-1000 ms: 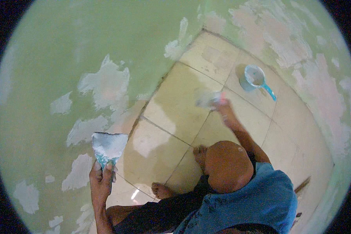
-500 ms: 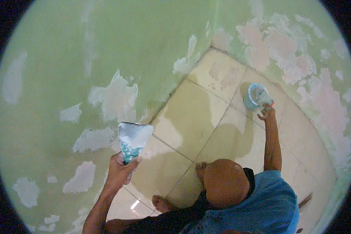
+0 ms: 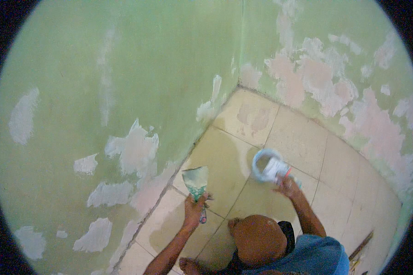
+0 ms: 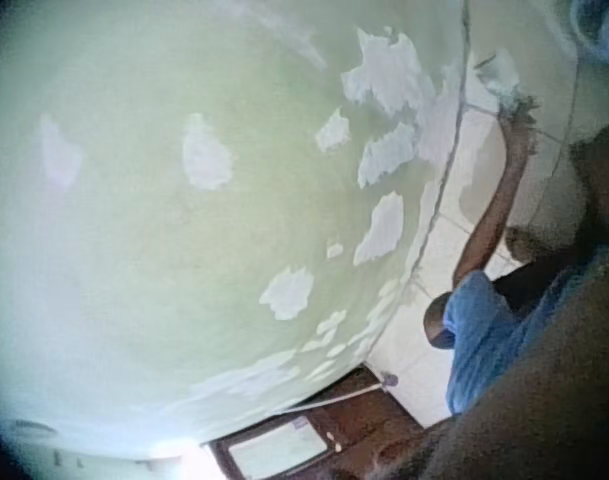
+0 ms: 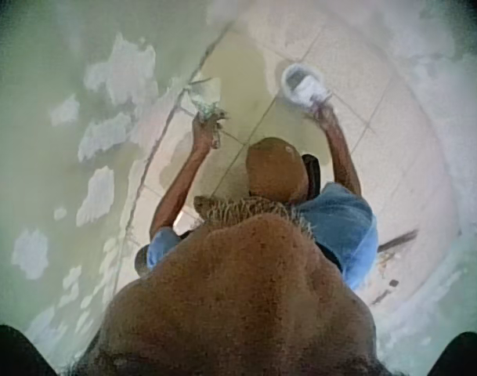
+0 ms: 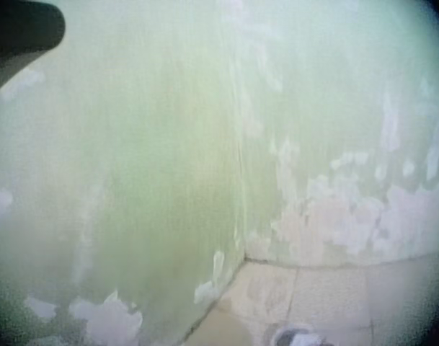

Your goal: The person applies white putty to the wall using a spatula and a plastic scraper, dipping the tools into a small bucket and smoothing the material over damaged sections of the wall while squatting on the floor.

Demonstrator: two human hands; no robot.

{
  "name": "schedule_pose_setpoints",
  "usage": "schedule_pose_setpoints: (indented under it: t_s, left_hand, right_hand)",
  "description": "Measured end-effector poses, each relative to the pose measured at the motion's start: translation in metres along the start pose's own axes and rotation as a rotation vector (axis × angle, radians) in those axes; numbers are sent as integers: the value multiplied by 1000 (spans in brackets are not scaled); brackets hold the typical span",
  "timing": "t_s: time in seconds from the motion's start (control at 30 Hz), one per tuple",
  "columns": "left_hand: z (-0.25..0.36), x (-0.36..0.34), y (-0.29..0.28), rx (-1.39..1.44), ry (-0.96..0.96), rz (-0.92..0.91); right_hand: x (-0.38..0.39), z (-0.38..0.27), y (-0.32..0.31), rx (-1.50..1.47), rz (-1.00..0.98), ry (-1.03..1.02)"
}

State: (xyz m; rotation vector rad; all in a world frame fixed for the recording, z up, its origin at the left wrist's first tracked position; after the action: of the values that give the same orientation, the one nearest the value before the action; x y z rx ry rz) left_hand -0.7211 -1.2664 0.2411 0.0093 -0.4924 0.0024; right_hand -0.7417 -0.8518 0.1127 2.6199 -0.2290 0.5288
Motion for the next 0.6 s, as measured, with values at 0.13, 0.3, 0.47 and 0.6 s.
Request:
schedule_pose_setpoints:
  t_s: [0.13, 0.3, 0.47, 0.6]
  left_hand:
    - [-47, -17, 24, -34, -93, 68]
    - [-53, -16, 47, -102, 0, -6]
    - [-73, -32, 30, -125, 155, 29]
    - [-50, -21, 51, -14, 148, 5]
  right_hand:
    - [91, 20, 90, -44, -220, 235]
    - [107, 4, 108, 355, -194, 48]
    - [108, -21, 121, 552, -189, 89]
    - [103, -22, 129, 518, -216, 50]
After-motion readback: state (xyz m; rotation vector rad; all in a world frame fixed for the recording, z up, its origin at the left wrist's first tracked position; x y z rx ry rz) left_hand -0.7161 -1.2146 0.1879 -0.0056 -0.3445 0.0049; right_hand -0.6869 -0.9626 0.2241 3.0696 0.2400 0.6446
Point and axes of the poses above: each hand's wrist, its own x-axis away from the middle knuckle, its own y-axis out of the palm, z = x × y, the point moved 5 cm from there along -x, towards the middle knuckle, and after that the axes turned 11 degrees about -y, right-handed, at the moved point
